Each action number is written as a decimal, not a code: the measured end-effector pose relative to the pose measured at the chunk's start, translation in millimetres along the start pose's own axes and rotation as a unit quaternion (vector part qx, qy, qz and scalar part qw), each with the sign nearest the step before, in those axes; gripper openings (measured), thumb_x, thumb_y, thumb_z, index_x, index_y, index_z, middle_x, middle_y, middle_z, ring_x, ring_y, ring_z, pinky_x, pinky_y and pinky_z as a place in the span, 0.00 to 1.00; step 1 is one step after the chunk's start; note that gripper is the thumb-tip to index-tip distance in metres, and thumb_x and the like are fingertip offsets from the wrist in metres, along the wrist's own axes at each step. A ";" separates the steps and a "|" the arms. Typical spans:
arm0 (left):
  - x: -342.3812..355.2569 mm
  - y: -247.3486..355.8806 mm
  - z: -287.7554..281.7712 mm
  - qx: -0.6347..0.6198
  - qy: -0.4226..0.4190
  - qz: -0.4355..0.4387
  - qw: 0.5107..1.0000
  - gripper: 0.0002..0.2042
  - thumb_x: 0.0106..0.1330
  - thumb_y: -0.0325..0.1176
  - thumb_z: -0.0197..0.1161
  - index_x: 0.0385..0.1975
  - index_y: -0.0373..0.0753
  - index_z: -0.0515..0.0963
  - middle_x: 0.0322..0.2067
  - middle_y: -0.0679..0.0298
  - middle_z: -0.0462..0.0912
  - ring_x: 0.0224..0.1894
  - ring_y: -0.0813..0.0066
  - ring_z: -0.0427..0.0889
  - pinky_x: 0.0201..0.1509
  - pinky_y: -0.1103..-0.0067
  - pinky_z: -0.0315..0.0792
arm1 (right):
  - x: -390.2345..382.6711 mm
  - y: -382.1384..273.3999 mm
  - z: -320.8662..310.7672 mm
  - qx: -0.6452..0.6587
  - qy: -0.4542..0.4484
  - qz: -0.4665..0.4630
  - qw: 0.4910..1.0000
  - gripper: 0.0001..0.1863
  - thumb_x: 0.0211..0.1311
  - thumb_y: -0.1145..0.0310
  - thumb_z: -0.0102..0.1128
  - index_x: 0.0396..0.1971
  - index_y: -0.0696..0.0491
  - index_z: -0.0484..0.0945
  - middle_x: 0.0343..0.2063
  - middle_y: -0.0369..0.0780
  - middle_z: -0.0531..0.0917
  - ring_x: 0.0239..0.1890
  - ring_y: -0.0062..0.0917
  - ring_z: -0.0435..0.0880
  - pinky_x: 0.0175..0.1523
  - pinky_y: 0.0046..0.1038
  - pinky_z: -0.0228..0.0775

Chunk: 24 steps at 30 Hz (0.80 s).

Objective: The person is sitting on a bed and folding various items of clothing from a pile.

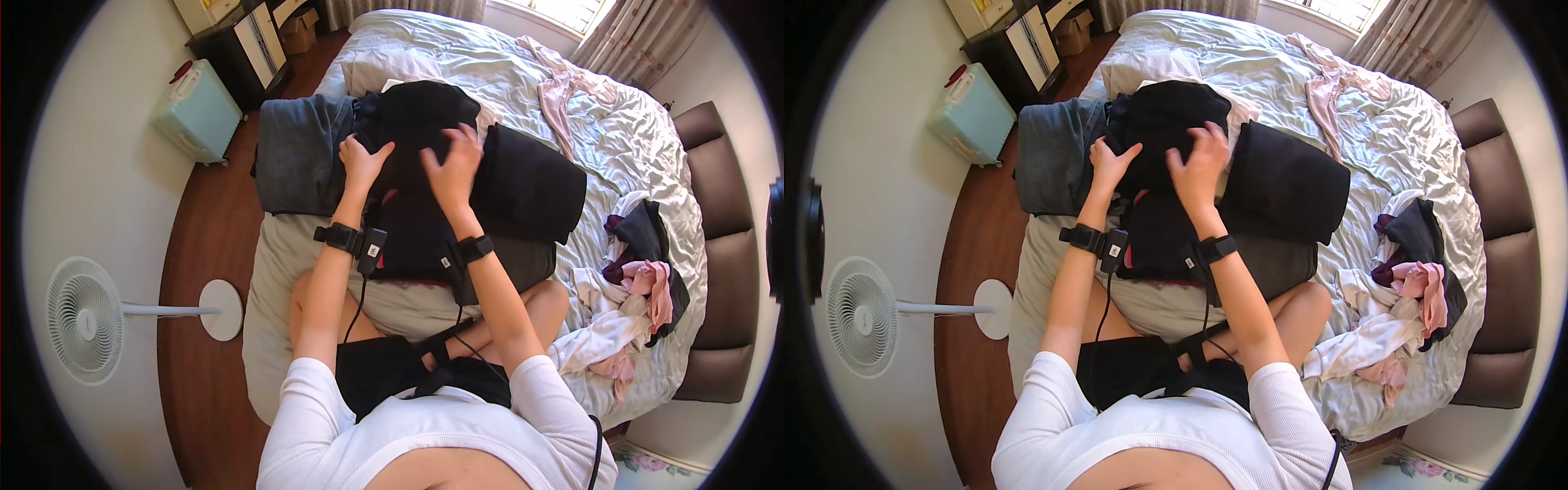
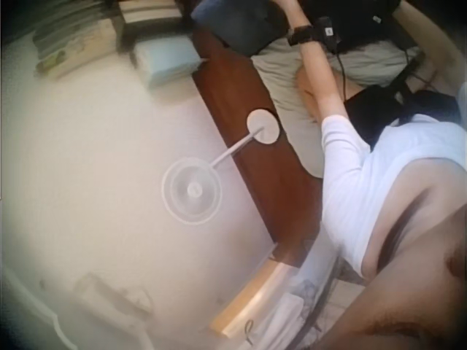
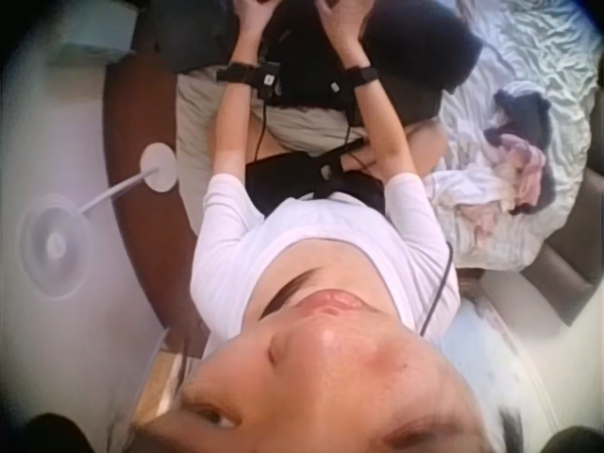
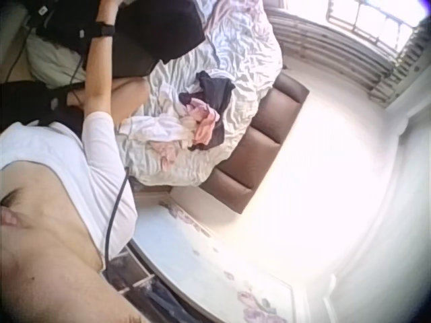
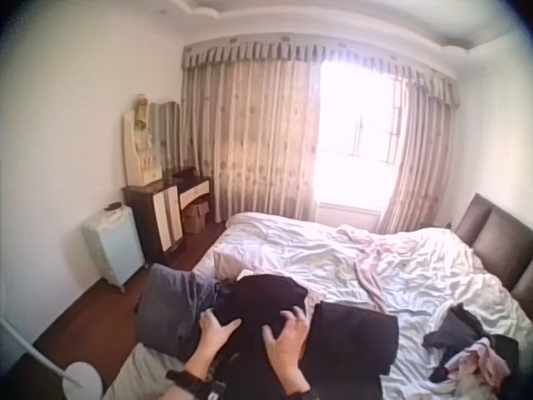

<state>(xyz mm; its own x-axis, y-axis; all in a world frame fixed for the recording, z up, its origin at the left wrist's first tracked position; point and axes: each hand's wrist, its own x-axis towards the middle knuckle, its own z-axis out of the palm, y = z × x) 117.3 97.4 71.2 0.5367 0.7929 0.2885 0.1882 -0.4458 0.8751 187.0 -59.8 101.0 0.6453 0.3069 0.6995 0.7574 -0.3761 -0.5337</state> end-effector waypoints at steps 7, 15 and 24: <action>-12.8 15.2 12.6 0.083 0.042 -0.082 0.992 0.38 0.38 0.43 0.72 0.45 0.25 0.62 0.47 0.45 0.64 0.53 0.51 0.61 0.55 0.65 0.58 | 8.8 70.7 -1.6 0.423 -0.080 0.472 0.769 0.29 0.43 0.66 0.66 0.43 0.67 0.65 0.36 0.45 0.76 0.38 0.28 0.77 0.42 0.25 0.69; -72.4 77.6 -1.5 -0.518 -0.079 -0.652 0.548 0.30 0.45 0.52 0.67 0.44 0.38 0.69 0.40 0.58 0.71 0.52 0.60 0.64 0.57 0.64 0.56 | 46.3 -11.9 -23.7 0.533 -0.156 0.344 0.757 0.20 0.47 0.77 0.56 0.44 0.58 0.68 0.33 0.37 0.77 0.34 0.21 0.76 0.39 0.21 0.70; 1.1 93.8 -80.3 -0.759 -0.035 -0.158 0.631 0.19 0.57 0.37 0.57 0.47 0.35 0.69 0.46 0.58 0.73 0.49 0.63 0.72 0.54 0.68 0.66 | 81.0 -105.8 -24.4 0.669 -0.160 0.247 0.682 0.18 0.49 0.80 0.54 0.42 0.55 0.68 0.36 0.37 0.76 0.39 0.22 0.75 0.46 0.23 0.67</action>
<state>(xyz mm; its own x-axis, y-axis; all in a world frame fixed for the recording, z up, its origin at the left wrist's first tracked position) 69.5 89.8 184.7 0.7150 0.6983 0.0346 -0.6804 0.6835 0.2643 156.7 -16.4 225.6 0.6804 0.6881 0.2519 -0.2868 0.5664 -0.7726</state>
